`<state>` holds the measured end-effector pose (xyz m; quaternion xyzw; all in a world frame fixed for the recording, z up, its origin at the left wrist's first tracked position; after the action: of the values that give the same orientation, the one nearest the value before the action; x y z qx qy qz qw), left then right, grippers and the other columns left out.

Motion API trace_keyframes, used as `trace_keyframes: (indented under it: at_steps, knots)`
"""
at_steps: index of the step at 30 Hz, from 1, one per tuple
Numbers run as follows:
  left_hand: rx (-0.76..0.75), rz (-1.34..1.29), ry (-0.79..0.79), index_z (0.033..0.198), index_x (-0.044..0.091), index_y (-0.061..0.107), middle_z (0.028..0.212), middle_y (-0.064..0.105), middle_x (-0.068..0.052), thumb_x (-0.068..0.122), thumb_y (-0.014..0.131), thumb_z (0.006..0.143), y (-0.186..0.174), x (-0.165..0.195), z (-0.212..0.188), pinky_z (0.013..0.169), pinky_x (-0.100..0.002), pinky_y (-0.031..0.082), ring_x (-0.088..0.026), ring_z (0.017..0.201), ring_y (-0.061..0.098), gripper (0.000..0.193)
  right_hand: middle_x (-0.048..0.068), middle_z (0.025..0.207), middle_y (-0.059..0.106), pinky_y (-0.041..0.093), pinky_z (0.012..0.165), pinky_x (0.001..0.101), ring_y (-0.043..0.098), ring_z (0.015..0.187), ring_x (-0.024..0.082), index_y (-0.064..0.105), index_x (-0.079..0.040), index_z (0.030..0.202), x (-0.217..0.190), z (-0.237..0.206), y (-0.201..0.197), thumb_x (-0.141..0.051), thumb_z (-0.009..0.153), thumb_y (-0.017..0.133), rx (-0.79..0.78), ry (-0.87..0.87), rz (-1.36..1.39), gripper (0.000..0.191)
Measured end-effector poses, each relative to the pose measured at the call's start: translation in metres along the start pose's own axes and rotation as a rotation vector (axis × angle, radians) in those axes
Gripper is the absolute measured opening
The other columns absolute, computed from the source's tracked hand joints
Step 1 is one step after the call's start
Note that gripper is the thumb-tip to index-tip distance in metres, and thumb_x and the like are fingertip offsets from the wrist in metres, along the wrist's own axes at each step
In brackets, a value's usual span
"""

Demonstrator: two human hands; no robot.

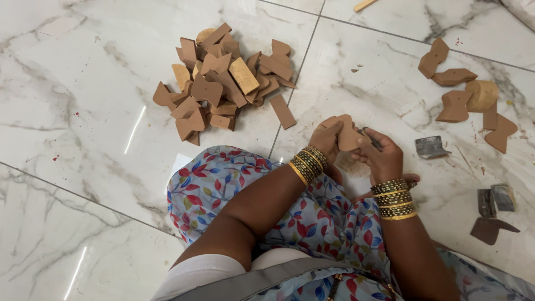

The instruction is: The person sits on the floor and sands small wooden cutout pieces one at a time using a sanding block, rubbing the edges of each piece and setting finished pieces on a pile beside them.

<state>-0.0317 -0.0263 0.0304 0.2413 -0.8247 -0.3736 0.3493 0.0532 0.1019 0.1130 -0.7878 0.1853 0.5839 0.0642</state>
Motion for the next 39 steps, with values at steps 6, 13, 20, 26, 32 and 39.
trace_keyframes:
  at_steps: [6,13,20,26,32,39]
  knots:
    - [0.267,0.914,0.527,0.161,0.008,0.005,0.157,0.02,-0.033,0.007,0.08,0.077,0.027,0.024,-0.028,0.118,-0.051,0.036,-0.043,0.142,0.033,0.112,0.013,0.1,0.075,0.061,0.063,0.0272,0.07,0.071,0.014,0.066,0.007,0.123,-0.012,0.003,-0.005,-0.003,0.092,0.076,0.162,-0.162,-0.224,0.034]
    - [-0.302,1.895,0.611,0.154,0.013,0.026,0.136,0.062,-0.017,0.018,0.08,0.075,0.056,0.039,-0.061,0.114,-0.07,0.025,-0.037,0.135,0.046,0.095,0.013,0.095,0.075,0.059,0.064,0.0274,0.069,0.072,0.013,0.07,0.006,0.124,-0.031,-0.008,-0.005,-0.008,0.1,0.069,-0.03,-0.146,-0.21,0.028]
    - [-0.242,1.507,0.589,0.131,0.009,0.061,0.118,0.071,-0.016,0.015,0.069,0.089,0.022,0.019,-0.042,0.1,-0.042,0.056,-0.032,0.112,0.07,0.042,0.011,0.105,0.075,0.063,0.07,0.029,0.074,0.08,0.016,0.055,-0.006,0.137,-0.04,-0.008,-0.001,-0.011,0.101,0.057,-0.042,-0.216,0.019,0.036]
    - [-0.129,1.475,0.461,0.131,0.007,0.055,0.114,0.068,-0.019,0.017,0.069,0.089,0.02,0.011,-0.034,0.095,-0.043,0.054,-0.034,0.107,0.068,0.045,0.014,0.119,0.074,0.058,0.085,0.0272,0.07,0.099,0.014,0.064,0.004,0.134,-0.026,-0.018,0.004,-0.005,0.101,0.065,-0.1,-0.414,-0.351,0.035]
    - [-0.16,1.448,0.485,0.126,0.009,0.06,0.117,0.07,-0.017,0.018,0.068,0.087,0.021,0.015,-0.039,0.096,-0.041,0.056,-0.033,0.11,0.069,0.042,0.013,0.123,0.073,0.056,0.094,0.0261,0.069,0.107,0.013,0.066,0.007,0.131,-0.001,-0.013,0.009,-0.002,0.1,0.065,-0.114,-0.262,-0.095,0.032]
    - [-0.148,1.516,0.522,0.129,0.009,0.058,0.119,0.07,-0.019,0.026,0.067,0.093,0.022,0.01,-0.037,0.097,-0.042,0.055,-0.034,0.112,0.068,0.041,0.011,0.111,0.071,0.055,0.082,0.0275,0.066,0.093,0.014,0.06,0.006,0.14,0.01,-0.001,-0.005,-0.003,0.1,0.066,-0.204,0.089,0.193,0.042]
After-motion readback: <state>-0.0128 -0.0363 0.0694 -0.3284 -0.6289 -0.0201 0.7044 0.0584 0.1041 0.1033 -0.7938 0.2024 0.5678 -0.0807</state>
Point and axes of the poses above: each hand's wrist, its own z-axis towards the middle knuckle, its own y-axis out of the palm, x = y × z, the point moved 1 cm from there along z, towards the middle knuckle
